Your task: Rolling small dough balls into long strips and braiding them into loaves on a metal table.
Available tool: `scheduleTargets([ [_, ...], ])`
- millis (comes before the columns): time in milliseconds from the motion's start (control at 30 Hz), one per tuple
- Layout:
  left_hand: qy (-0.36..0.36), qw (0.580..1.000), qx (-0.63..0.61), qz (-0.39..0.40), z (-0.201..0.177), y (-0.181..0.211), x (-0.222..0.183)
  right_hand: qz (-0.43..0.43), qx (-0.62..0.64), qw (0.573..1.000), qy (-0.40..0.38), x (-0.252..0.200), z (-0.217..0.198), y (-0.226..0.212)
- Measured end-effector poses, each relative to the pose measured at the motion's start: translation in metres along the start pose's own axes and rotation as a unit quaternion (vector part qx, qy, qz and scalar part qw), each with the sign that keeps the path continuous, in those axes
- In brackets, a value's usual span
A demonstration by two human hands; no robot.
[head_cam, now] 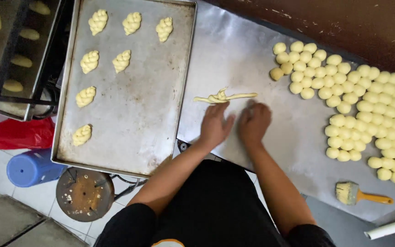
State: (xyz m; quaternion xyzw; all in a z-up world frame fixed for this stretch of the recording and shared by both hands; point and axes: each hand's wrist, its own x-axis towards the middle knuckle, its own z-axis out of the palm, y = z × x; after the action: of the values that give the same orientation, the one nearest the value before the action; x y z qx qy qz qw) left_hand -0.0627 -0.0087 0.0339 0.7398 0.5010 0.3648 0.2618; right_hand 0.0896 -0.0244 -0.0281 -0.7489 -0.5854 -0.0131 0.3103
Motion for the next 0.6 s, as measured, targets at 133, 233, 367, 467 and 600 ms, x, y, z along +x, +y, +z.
scheduleTargets([
  [133,-0.025,0.999,-0.026,-0.005,0.024,0.020,-0.012,-0.028,-0.019,0.999,-0.001,0.033,0.000,0.026],
  [233,-0.030,0.999,0.012,0.015,0.043,0.019,-0.010,-0.009,0.009,0.998,-0.064,0.049,-0.007,0.026],
  [367,-0.109,0.977,0.184,-0.001,0.054,0.018,0.000,0.035,0.150,0.983,-0.101,0.060,-0.042,-0.008],
  [467,-0.138,0.961,0.240,0.000,0.042,0.020,-0.005,0.061,0.175,0.975,-0.122,0.048,-0.050,-0.022],
  [600,-0.073,0.944,0.319,-0.026,0.019,-0.038,-0.015,0.135,0.200,0.957,-0.163,0.015,-0.036,-0.033],
])
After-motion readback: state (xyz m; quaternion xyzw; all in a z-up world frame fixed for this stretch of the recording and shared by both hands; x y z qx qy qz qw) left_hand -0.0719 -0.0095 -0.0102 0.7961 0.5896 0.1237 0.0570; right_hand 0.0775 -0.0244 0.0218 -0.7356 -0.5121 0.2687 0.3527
